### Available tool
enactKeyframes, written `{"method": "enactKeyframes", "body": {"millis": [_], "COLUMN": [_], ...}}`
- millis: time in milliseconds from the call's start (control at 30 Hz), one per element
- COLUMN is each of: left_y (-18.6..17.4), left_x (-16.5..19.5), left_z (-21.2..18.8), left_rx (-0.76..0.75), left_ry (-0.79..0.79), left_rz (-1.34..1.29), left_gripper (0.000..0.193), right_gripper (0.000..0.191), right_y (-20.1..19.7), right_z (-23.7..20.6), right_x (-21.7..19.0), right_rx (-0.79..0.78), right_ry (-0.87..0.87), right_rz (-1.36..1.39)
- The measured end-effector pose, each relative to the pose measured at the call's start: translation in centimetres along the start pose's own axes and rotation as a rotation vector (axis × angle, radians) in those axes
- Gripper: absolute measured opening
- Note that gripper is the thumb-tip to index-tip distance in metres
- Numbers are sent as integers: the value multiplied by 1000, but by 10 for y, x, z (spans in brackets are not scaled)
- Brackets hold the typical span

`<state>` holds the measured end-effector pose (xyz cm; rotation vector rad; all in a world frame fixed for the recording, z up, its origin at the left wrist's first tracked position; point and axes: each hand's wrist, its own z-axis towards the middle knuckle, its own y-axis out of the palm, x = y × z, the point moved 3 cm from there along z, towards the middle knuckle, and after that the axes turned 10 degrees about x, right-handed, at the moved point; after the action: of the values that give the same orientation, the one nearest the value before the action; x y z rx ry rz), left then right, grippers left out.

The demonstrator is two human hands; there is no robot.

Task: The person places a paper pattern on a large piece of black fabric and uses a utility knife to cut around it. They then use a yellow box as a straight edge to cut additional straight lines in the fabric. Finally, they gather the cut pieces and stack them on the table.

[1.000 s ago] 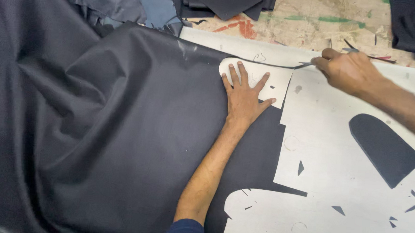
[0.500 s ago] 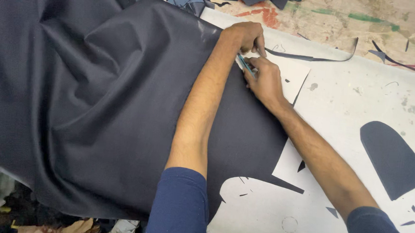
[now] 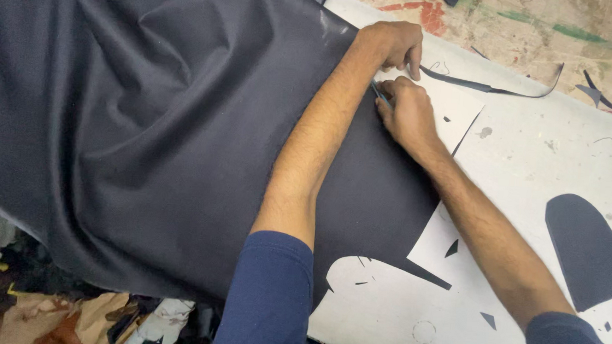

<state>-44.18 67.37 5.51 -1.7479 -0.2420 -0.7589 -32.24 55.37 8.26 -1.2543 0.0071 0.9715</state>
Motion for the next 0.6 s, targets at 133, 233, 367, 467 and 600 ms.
{"method": "enactKeyframes", "body": {"millis": [133, 233, 367, 467, 600], "left_y": [-2, 7, 12, 17, 16], "left_x": [7, 10, 11, 10, 15], "left_z": [-8, -15, -17, -18, -23], "left_rx": [58, 113, 183, 187, 216], "left_ry": [-65, -72, 2, -35, -49], "left_rz": [44, 53, 50, 59, 64], "left_gripper": [45, 51, 54, 61, 56], "right_gripper": [28, 27, 28, 28, 30], "right_y": [-19, -30, -44, -55, -73], "right_z": [-5, -11, -20, -26, -42], "right_x": [14, 25, 40, 49, 57], "right_rx": [-161, -229, -311, -384, -447], "right_ry": [-69, -141, -231, -233, -251], "right_rz": [-35, -56, -104, -149, -214]}}
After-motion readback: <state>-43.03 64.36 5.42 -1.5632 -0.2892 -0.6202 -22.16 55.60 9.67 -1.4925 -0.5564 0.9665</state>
